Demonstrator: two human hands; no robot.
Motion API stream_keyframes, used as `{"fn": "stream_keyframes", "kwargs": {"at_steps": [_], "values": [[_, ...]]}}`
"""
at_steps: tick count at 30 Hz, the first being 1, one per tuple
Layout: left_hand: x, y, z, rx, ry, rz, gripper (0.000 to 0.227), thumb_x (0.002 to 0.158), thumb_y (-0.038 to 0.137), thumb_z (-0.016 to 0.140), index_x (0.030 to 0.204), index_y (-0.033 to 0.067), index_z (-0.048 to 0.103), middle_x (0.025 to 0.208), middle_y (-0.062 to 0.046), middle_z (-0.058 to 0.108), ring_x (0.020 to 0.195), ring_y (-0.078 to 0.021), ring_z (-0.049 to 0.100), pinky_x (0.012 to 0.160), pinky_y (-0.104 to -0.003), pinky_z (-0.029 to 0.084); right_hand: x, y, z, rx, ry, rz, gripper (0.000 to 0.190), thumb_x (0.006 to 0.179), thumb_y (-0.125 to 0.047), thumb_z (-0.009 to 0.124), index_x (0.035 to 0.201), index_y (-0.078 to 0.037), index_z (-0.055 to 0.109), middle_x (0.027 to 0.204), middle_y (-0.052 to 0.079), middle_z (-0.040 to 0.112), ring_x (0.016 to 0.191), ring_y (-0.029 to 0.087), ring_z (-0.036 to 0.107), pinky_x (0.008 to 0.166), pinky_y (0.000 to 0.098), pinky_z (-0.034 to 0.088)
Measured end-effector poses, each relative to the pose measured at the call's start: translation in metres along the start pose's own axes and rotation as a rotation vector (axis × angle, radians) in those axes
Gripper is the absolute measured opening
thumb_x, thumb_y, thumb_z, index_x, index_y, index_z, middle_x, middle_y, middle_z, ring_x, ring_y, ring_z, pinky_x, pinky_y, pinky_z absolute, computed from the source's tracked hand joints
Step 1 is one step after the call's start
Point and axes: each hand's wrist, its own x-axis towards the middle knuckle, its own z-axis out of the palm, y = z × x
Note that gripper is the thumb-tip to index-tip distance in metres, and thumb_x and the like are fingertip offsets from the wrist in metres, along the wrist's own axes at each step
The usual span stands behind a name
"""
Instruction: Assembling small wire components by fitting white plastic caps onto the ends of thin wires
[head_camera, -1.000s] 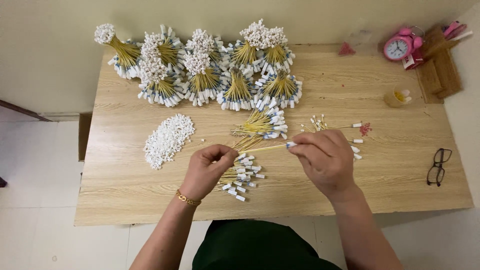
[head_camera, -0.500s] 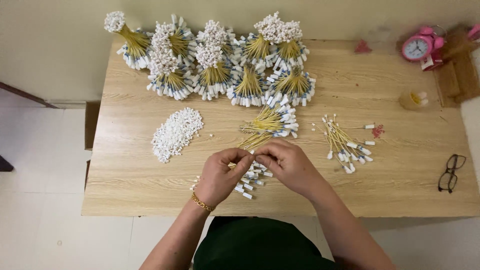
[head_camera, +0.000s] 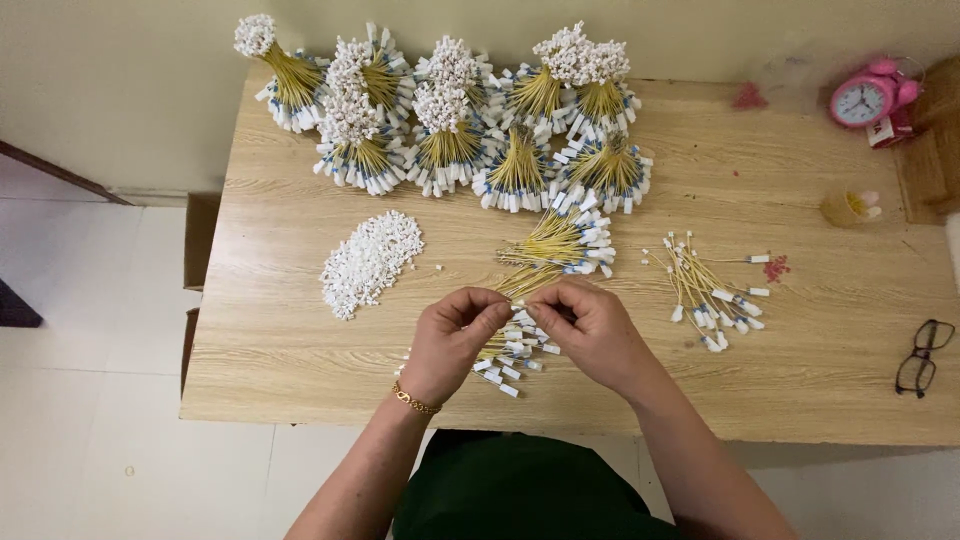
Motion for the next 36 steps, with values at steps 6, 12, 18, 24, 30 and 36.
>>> {"fn": "stream_keyframes", "kwargs": {"at_steps": [6,12,18,24,30,36], "values": [[-0.003,-0.019,0.004,-0.021,-0.003,0.012,0.012,0.093,0.014,0.066,0.094,0.0022,0.068,0.075,-0.008,0.066,0.076,-0.0137,0.061,0.075,-0.031,0.054,-0.006,0.000,0.009,0.024,0.037,-0.010,0.008,0.081,-0.008,0.074,0.089,-0.008,0.074,0.072,0.010,0.066,0.075,0.020,0.065,0.072,0.0330,0.051],[-0.014,-0.046,0.008,-0.121,0.040,-0.058,0.015,0.096,0.018,0.063,0.094,0.0031,0.064,0.076,-0.008,0.065,0.075,-0.0145,0.060,0.074,-0.029,0.052,-0.007,0.014,0.019,-0.003,0.108,-0.040,0.007,0.081,-0.009,0.074,0.088,-0.007,0.074,0.071,0.010,0.063,0.072,0.023,0.064,0.070,0.0342,0.051],[0.012,-0.049,-0.031,0.201,0.090,-0.166,0.021,0.099,0.024,0.054,0.106,0.0095,0.068,0.090,-0.011,0.071,0.078,-0.0211,0.067,0.075,-0.034,0.054,-0.003,0.030,0.031,0.058,0.211,0.050,0.005,0.085,-0.010,0.072,0.084,-0.006,0.073,0.066,0.010,0.060,0.067,0.019,0.061,0.065,0.0317,0.050],[0.084,-0.127,-0.098,1.016,0.242,-0.067,0.021,0.089,0.024,0.064,0.108,0.0183,0.069,0.096,-0.011,0.068,0.087,-0.0357,0.070,0.074,-0.047,0.056,0.002,0.032,0.032,0.083,0.195,0.123,0.005,0.082,-0.006,0.071,0.082,-0.001,0.072,0.062,0.015,0.059,0.063,0.019,0.058,0.060,0.0337,0.048],[0.123,-0.188,-0.099,1.327,0.215,0.022,0.016,0.087,0.029,0.065,0.103,0.0292,0.070,0.091,-0.003,0.063,0.081,-0.0273,0.070,0.067,-0.038,0.058,0.008,0.040,0.029,0.135,0.217,0.167,0.004,0.080,-0.004,0.072,0.083,-0.001,0.073,0.063,0.012,0.061,0.065,0.015,0.058,0.062,0.0305,0.049],[0.127,-0.173,-0.096,1.287,0.202,-0.019,0.012,0.087,0.027,0.065,0.095,0.0211,0.072,0.100,-0.005,0.063,0.082,-0.0332,0.070,0.070,-0.042,0.059,0.012,0.039,0.024,0.140,0.218,0.141,0.006,0.081,-0.005,0.074,0.085,-0.001,0.074,0.063,0.012,0.060,0.066,0.015,0.058,0.062,0.0315,0.050]]}}
